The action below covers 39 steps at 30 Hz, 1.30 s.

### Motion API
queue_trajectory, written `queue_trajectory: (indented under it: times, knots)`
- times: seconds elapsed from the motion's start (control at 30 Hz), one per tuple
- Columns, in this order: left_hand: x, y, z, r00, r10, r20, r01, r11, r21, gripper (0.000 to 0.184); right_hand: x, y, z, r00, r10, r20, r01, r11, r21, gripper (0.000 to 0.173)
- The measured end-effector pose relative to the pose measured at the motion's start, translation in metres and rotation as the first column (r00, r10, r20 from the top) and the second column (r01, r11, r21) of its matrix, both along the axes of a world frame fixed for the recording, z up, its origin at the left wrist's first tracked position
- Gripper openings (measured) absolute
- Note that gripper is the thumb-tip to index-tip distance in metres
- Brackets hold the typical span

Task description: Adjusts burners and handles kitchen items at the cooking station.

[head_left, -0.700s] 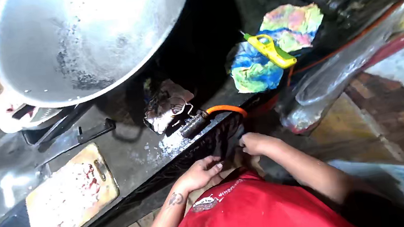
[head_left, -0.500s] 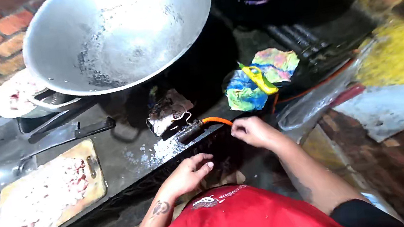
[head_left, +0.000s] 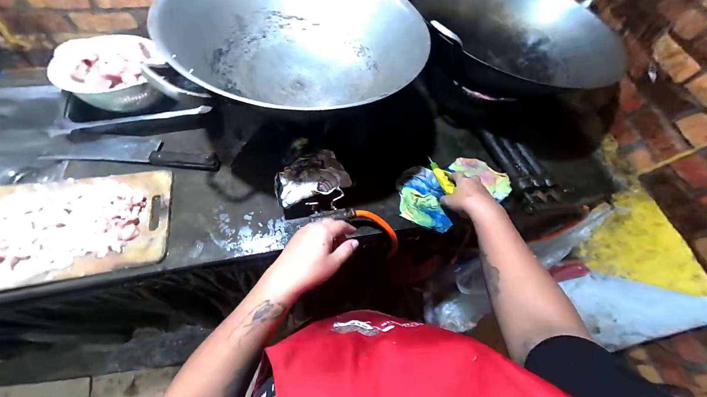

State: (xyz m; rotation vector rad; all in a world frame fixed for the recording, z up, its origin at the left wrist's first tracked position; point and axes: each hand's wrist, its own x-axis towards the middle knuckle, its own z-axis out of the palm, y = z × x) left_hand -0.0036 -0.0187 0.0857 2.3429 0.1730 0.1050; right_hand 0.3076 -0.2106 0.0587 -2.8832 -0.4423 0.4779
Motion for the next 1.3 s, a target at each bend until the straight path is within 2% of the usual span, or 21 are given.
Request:
queue_trajectory:
  times: [0.1, 0.23, 0.3, 0.4, 0.53, 0.63, 0.7, 0.87, 1.0, 1.1, 1.2, 1.3]
  knots:
    - [0.017, 0.01, -0.011, 0.985, 0.116, 0.126, -0.136, 0.977, 0.163, 0.021, -0.003, -0.003, 0.018, 0.999, 0.032, -0.019, -0.033, 0.998, -0.046, 0.067]
    - [0.042, 0.022, -0.02, 0.964, 0.241, 0.109, -0.262, 0.925, 0.274, 0.016, -0.013, -0.019, 0.035, 0.999, 0.046, 0.026, -0.047, 0.999, 0.009, 0.056]
    - [0.055, 0.021, -0.023, 0.963, 0.252, 0.093, -0.268, 0.905, 0.331, 0.018, -0.02, -0.031, 0.036, 0.988, 0.135, 0.081, -0.144, 0.982, 0.125, 0.053]
    - [0.071, 0.015, -0.024, 0.966, 0.25, 0.057, -0.252, 0.879, 0.405, 0.022, -0.04, -0.038, 0.034, 0.949, 0.289, 0.122, -0.313, 0.902, 0.297, 0.052]
    - [0.079, 0.014, -0.029, 0.971, 0.237, 0.033, -0.229, 0.879, 0.418, 0.025, -0.071, -0.029, 0.033, 0.913, 0.399, 0.088, -0.408, 0.874, 0.263, 0.055]
    - [0.081, 0.012, -0.032, 0.977, 0.21, 0.042, -0.208, 0.883, 0.42, 0.023, -0.087, -0.013, 0.033, 0.894, 0.441, 0.075, -0.441, 0.84, 0.316, 0.062]
    - [0.08, 0.012, -0.033, 0.98, 0.189, 0.061, -0.197, 0.883, 0.427, 0.022, -0.096, -0.001, 0.032, 0.891, 0.432, 0.138, -0.452, 0.817, 0.359, 0.059]
    - [0.083, 0.01, -0.035, 0.982, 0.179, 0.054, -0.184, 0.873, 0.452, 0.02, -0.102, 0.032, 0.034, 0.892, 0.419, 0.169, -0.449, 0.866, 0.222, 0.052]
    - [0.077, 0.012, -0.029, 0.987, 0.147, 0.059, -0.158, 0.894, 0.419, 0.021, -0.102, 0.064, 0.029, 0.894, 0.409, 0.184, -0.443, 0.87, 0.217, 0.048]
    - [0.075, 0.012, -0.031, 0.987, 0.143, 0.077, -0.162, 0.895, 0.415, 0.021, -0.095, 0.085, 0.019, 0.901, 0.397, 0.174, -0.431, 0.865, 0.257, 0.045]
    - [0.074, 0.012, -0.033, 0.987, 0.128, 0.099, -0.159, 0.885, 0.438, 0.02, -0.093, 0.103, 0.014, 0.917, 0.365, 0.16, -0.398, 0.869, 0.295, 0.05]
    - [0.075, 0.014, -0.037, 0.988, 0.096, 0.124, -0.143, 0.882, 0.449, 0.021, -0.091, 0.114, 0.01, 0.925, 0.341, 0.165, -0.378, 0.858, 0.347, 0.046]
